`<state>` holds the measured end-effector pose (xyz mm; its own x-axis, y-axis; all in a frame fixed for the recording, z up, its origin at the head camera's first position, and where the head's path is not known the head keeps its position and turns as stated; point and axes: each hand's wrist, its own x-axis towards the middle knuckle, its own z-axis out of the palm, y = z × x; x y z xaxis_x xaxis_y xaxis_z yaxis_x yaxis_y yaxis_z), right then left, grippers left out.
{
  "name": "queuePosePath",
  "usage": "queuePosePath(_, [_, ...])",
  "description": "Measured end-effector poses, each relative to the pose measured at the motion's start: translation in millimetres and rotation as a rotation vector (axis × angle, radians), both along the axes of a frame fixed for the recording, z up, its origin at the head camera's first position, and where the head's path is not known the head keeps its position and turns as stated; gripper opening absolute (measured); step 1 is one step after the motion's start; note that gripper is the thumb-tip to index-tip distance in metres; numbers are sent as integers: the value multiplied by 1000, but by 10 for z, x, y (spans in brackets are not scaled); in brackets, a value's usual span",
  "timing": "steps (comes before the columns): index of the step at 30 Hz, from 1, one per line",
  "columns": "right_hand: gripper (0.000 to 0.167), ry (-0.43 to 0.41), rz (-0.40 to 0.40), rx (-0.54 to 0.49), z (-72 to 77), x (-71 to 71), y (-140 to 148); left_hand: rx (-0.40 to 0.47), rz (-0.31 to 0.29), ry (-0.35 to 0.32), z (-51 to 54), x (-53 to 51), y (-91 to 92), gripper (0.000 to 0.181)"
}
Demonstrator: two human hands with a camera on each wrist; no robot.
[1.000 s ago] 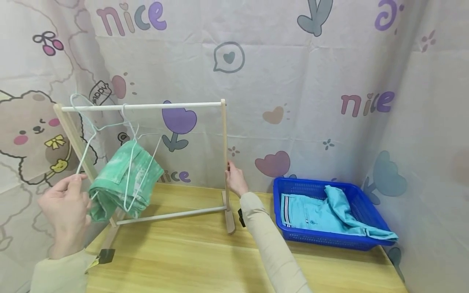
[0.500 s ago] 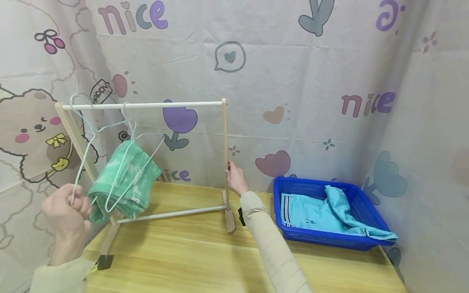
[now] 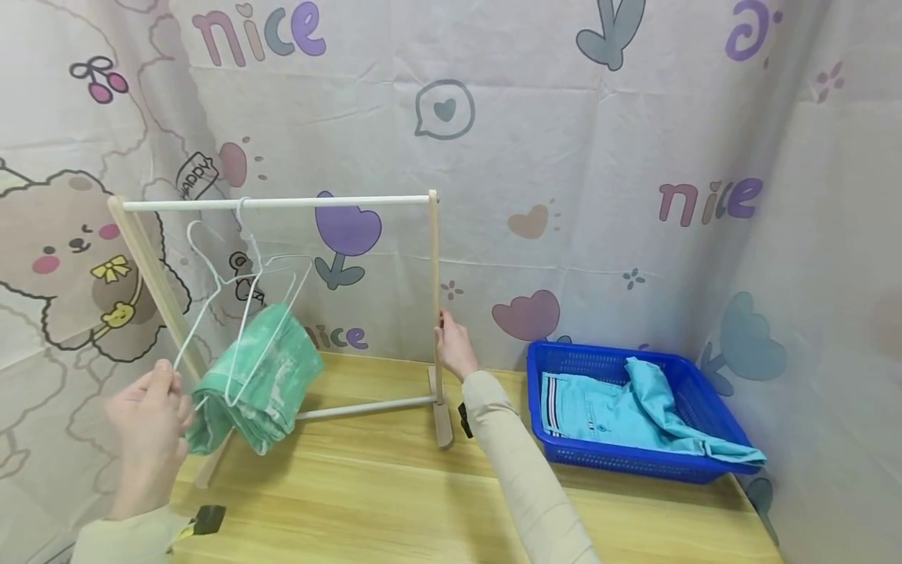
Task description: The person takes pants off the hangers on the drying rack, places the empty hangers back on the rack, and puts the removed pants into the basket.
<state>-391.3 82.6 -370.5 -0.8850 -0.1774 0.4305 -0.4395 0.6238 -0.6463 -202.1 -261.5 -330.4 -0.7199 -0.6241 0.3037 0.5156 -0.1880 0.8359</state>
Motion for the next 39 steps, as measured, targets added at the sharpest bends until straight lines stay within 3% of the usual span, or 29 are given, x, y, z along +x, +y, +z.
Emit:
queuePosePath(8, [38, 21, -37, -16, -46, 40, -62, 1, -48, -13, -163, -32, 156, 46])
queuePosePath(14, [23, 15, -78, -13, -118, 54, -81, -32, -25, -51, -210, -64, 220, 50])
queuePosePath(23, [17, -4, -184, -184, -195, 77, -67, -42, 43, -65, -275, -167, 295, 50])
queuePosePath(30, [15, 40, -221, -248, -284, 98, -145, -20, 24, -69, -297, -210, 359, 51])
queuePosePath(35, [12, 35, -156, -188, -426, 163, -299, 6, 13, -46, -308, -197, 421, 53])
queuePosePath(39, [13, -88, -14, -149, -560, 274, -492, 47, -20, 3, -304, -197, 487, 49])
